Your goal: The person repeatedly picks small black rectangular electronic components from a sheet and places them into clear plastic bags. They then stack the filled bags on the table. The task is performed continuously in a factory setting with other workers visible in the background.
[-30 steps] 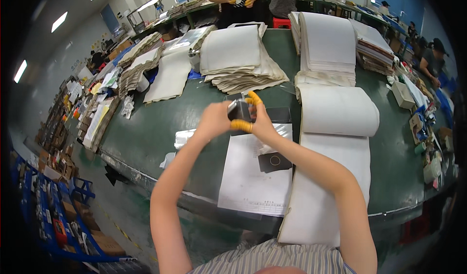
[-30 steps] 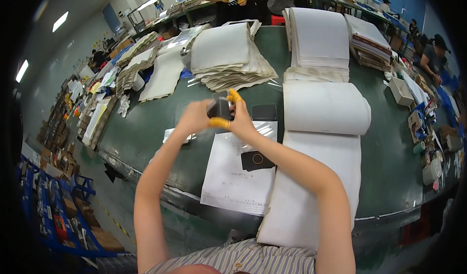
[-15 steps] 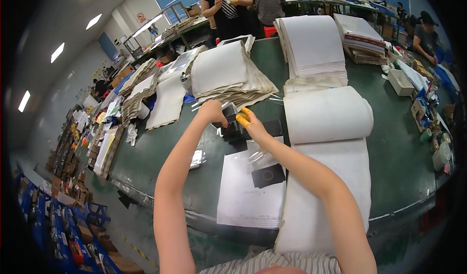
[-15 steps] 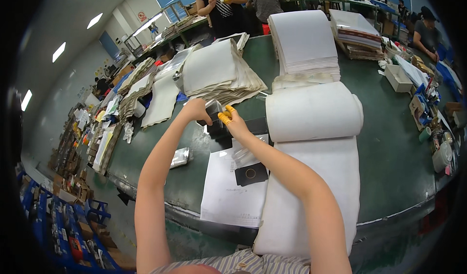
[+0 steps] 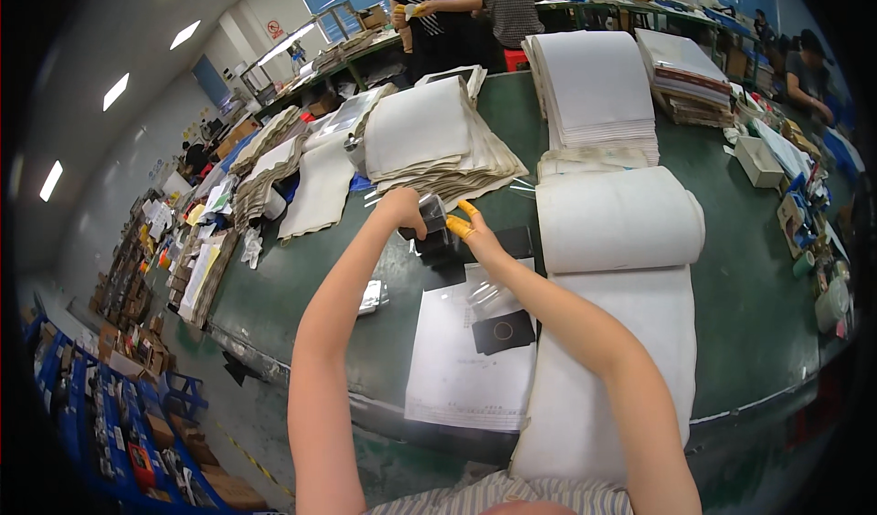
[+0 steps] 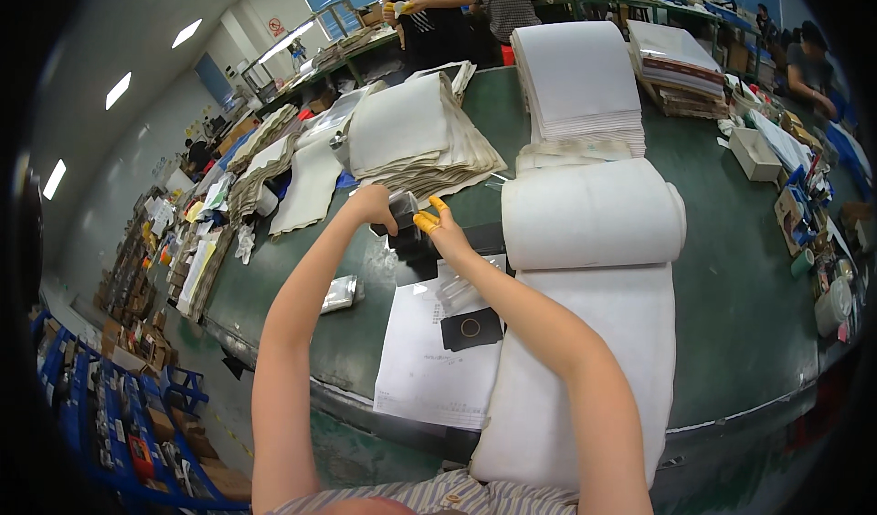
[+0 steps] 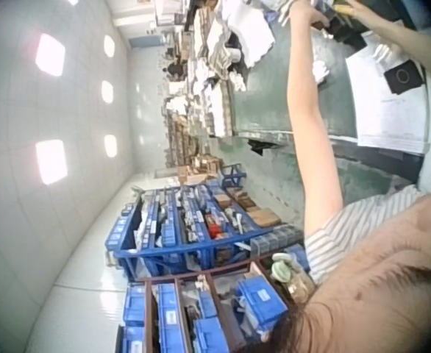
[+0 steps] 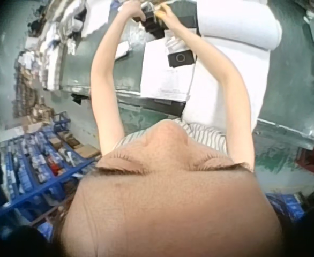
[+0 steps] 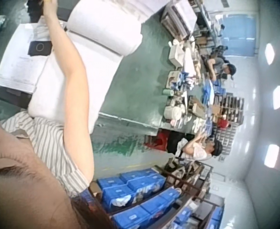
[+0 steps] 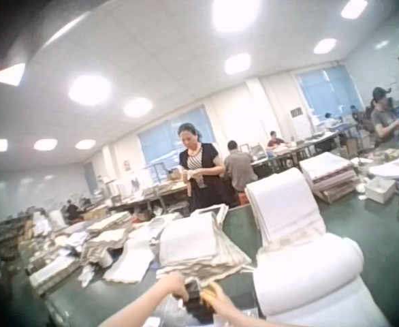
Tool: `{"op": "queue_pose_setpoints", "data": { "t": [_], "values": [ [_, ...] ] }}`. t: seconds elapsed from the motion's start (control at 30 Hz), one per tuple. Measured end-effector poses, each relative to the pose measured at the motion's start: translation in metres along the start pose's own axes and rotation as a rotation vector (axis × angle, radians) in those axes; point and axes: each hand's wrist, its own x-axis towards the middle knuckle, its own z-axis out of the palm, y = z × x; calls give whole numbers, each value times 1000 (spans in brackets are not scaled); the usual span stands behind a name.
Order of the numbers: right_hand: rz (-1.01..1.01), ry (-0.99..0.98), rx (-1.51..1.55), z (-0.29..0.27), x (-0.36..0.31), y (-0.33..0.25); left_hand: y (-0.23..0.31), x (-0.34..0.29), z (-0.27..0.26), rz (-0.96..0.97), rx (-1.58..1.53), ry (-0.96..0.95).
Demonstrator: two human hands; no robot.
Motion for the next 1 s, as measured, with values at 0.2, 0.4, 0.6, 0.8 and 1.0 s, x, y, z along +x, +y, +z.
{"op": "queue_pose_setpoints", "data": {
  "t": [0.2,0.4,0.6,0.8,1.0],
  "values": [
    [35,28,9,3,-7,-14,-3,5,1,-6,-11,-55],
    [36,61,-27,-4,2,0,-2,13,7,18,-34,-34],
    [83,53,-100,-8,5,8,5,10,7,26,-61,-93],
    [100,49,-79,-5,2,4,-3,15,15,38,-90,-44],
    [116,36,-51,-6,1,2,-6,8,22,91,-161,82]
  ]
}}
